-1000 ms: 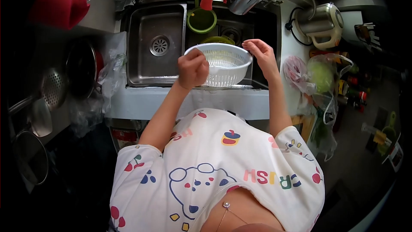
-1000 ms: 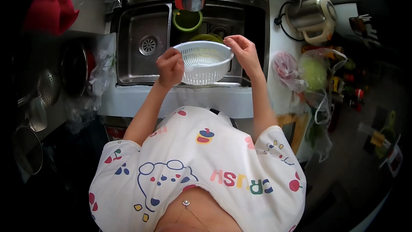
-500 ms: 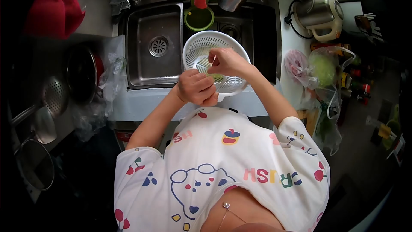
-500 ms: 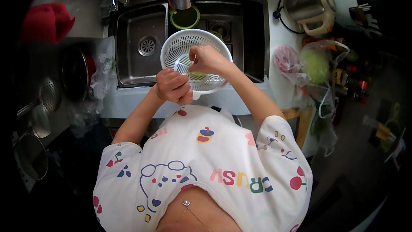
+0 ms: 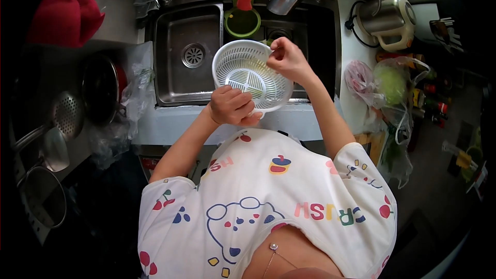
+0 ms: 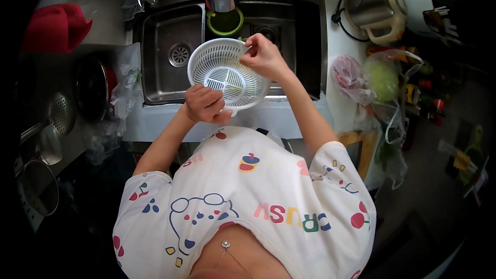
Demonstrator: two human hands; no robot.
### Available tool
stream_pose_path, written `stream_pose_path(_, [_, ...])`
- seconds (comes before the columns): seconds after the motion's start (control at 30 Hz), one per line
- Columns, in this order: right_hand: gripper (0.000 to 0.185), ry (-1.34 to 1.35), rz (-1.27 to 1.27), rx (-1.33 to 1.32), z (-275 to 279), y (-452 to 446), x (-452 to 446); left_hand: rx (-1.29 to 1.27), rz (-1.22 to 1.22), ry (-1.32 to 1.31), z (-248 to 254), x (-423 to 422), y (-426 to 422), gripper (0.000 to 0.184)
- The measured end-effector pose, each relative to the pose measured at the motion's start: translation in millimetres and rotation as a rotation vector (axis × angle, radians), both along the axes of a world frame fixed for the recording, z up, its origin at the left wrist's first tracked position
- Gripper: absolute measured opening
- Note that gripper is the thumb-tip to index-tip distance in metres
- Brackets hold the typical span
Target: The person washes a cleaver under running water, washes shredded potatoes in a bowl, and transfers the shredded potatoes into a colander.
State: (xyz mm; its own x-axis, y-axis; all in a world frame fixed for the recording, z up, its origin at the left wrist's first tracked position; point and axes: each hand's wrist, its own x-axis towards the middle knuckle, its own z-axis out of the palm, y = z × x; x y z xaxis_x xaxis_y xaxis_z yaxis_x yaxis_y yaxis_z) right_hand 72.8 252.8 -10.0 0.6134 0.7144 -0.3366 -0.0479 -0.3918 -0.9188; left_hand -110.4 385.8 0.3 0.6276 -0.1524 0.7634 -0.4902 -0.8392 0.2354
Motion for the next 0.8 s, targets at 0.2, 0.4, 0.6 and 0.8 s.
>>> stream_pose_path(0.2, [0.015, -0.389, -0.119, -0.160, -39, -22, 23, 0.065, 0.064, 0.024, -6, -14, 10, 0.030])
stream_pose_path(0.4, [0.024, 0.150, -0.090, -0.271, -35, -20, 9, 0.062, 0.084, 0.023, -7, -19, 14, 0.030])
stream_pose_path(0.6, [0.020, 0.273, -0.132, 0.005, -30, 8, -8, -0.102, 0.408, 0.156, -1, -41, 35, 0.016])
stream_pose_path(0.8, [0.018, -0.174, -0.076, 0.080, -34, 75, -24, -1.149, 0.727, 0.392, -47, -64, 77, 0.070])
